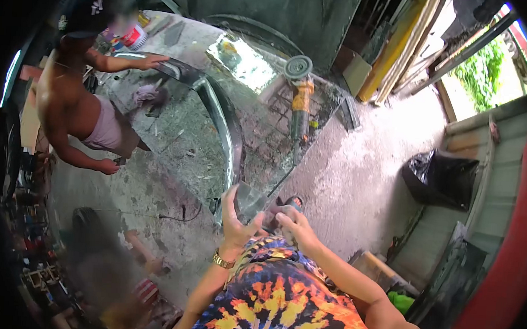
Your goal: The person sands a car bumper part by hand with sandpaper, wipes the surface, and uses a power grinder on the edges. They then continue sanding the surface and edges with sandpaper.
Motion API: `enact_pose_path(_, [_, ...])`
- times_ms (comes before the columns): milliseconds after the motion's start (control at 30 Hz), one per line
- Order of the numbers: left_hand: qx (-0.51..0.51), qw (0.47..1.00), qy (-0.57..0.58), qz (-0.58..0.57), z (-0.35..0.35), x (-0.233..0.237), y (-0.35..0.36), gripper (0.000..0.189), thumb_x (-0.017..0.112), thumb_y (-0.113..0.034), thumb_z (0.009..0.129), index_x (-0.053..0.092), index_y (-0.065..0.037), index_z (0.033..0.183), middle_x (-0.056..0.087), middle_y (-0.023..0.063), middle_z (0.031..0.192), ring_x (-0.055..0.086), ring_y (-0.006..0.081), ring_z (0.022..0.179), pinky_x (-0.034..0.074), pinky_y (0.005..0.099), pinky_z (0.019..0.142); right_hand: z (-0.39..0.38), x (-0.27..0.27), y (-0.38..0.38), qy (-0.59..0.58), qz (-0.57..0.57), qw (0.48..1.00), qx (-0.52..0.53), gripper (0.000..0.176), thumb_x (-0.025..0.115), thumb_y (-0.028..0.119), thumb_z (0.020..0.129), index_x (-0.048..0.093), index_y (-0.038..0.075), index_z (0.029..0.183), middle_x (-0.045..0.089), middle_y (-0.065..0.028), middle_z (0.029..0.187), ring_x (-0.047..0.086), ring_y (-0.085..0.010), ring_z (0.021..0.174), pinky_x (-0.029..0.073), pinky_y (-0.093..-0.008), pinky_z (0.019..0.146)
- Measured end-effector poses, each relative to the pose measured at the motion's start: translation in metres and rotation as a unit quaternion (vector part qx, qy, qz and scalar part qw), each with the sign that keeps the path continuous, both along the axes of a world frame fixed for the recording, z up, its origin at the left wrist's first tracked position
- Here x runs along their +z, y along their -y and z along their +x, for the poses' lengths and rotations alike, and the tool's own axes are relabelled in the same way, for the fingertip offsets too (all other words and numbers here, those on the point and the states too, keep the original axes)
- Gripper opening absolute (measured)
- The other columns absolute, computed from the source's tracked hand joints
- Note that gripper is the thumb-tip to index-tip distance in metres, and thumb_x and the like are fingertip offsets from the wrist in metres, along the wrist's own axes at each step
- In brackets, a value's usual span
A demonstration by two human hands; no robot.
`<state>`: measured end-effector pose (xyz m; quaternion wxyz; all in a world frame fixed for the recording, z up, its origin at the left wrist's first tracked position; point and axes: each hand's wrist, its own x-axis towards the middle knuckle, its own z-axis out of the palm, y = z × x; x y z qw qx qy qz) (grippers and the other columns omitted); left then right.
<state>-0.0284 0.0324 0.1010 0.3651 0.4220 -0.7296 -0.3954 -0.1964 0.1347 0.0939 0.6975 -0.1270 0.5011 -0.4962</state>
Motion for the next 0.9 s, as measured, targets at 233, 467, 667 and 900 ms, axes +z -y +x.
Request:
enact_pose_path(233, [-0.137,0.980,0.136,-0.051,0.023,0.012,-0.043,0.091,0.085,-0.045,0.075,0.046,0.001,0.144,0.060,0.0192,0.121,0.056,0.0386,0.115,0.044,0.0459,0.100,0.004,0.024,0.001,-0.248,-0.027,0.964,0.096,0.023,0.073,0.022,0.090,0.070,-0.001,0.095,0.065,0.0000,0.081,0.055,-0.0083,0.068,0.044,-0.0277,0.060])
enact_pose_path(467, [-0.126,0.990,0.055,0.021,0.054,-0.006,-0.092,0.085,0.081,-0.032,0.083,0.040,0.001,0.150,0.048,0.0223,0.140,0.055,0.0354,0.123,0.044,0.0428,0.105,0.041,0.057,-0.015,-0.187,-0.051,0.968,0.156,0.030,0.073,0.028,0.093,0.062,0.002,0.084,0.056,0.0022,0.075,0.050,-0.0082,0.068,0.042,-0.0279,0.060])
enact_pose_path(667, [-0.010,0.792,-0.492,0.360,0.073,-0.004,-0.099,0.064,0.042,-0.039,0.108,0.027,-0.005,0.160,0.044,0.0147,0.155,0.050,0.0240,0.136,0.044,0.0368,0.109,0.049,0.071,-0.002,-0.167,-0.130,0.972,0.101,0.052,0.059,0.033,0.103,0.046,0.003,0.144,0.057,-0.0010,0.102,0.050,-0.0059,0.075,0.045,-0.0231,0.061])
enact_pose_path(900, [0.029,0.794,-0.527,0.302,0.062,0.012,-0.081,0.064,0.028,-0.045,0.109,0.028,-0.004,0.158,0.045,0.0135,0.154,0.044,0.0255,0.141,0.035,0.0399,0.116,0.066,0.070,0.042,-0.305,-0.333,0.884,0.126,0.039,0.055,0.013,0.104,0.054,-0.003,0.139,0.056,-0.0077,0.097,0.055,-0.0168,0.092,0.046,-0.0306,0.085])
